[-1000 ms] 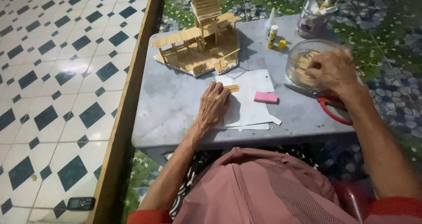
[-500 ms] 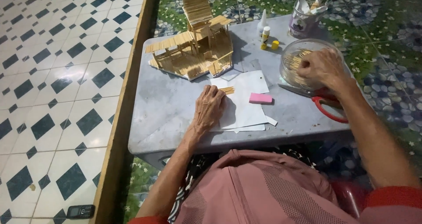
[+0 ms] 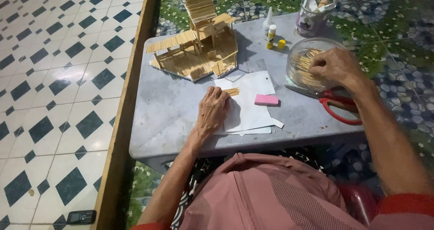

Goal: A person is meticulously assembling a model house by gluing small wooden sticks onto a paper template on a table.

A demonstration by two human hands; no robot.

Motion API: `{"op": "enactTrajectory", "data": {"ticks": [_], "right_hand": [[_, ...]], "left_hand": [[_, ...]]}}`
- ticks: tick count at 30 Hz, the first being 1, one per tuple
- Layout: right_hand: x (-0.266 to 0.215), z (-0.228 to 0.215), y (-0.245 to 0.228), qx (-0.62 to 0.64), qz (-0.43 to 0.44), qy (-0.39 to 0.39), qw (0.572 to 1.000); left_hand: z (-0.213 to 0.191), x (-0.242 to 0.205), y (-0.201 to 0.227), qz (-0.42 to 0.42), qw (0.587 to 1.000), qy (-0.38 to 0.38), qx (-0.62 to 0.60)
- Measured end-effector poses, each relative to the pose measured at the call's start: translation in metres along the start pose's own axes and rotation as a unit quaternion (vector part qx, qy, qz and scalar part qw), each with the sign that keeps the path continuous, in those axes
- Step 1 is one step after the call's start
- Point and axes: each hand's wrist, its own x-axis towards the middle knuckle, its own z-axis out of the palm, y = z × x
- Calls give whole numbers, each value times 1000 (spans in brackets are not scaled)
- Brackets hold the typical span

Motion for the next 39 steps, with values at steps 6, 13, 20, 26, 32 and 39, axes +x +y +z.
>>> {"op": "enactTrajectory", "data": {"ticks": [6,13,20,26,32,39], "right_hand": [[7,2,-5,-65,20,24,997],[18,16,-3,-134,-24,40,990],[34,45,13,-150,-34,32,987],[11,0,-19,-87,-29,0,996],[3,-1,-7,-4,-28,10,1000],[12,13,15,63,-30,42,997]], "left_hand": [[-3,2,2,21,999,28,4],[-3,2,1,8,1000,17,-2],[-2,3,1,-19,1000,17,-1],[-6,4,3,-24,1000,17,6],[-3,2,1,-17,1000,16,8],[4,0,-3,16,999,36,24]]}}
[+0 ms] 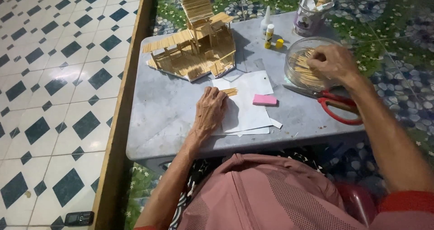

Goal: A person is meticulously assembling a model house by gluing small wooden sticks onto a paper template on a table.

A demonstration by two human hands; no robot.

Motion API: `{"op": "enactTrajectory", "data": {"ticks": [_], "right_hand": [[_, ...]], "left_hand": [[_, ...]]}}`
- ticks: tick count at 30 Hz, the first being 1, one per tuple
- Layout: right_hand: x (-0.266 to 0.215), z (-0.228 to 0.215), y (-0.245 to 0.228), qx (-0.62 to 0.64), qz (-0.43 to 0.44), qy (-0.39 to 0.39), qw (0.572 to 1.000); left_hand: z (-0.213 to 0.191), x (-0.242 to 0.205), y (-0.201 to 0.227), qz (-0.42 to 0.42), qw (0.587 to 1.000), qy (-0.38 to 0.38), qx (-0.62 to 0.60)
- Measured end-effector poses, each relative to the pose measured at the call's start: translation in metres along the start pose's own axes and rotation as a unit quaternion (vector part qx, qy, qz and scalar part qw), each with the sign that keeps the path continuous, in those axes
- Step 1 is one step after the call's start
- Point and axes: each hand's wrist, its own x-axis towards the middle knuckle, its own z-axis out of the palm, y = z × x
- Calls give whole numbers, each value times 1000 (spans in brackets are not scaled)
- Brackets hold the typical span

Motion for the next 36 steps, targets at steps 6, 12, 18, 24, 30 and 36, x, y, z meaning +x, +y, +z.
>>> {"op": "enactTrajectory", "data": {"ticks": [6,12,18,24,30,36], "right_hand": [[-12,-14,-24,173,-11,60,983],[-49,-8,-98,445,-34,61,893],[-88,19,-158,573,6,-4,819],[-95,18,-168,579,22,5,815],[-98,9,-177,561,28,40,826],[-101,11,-175,503,21,39,863]], "left_hand": [[-11,5,7,7,998,50,-29],[-14,4,41,-140,949,132,-251],[-68,19,94,-262,821,36,-506],[-65,17,96,-292,817,14,-498],[-62,14,90,-311,738,19,-599],[-62,16,88,-327,635,89,-694]]}}
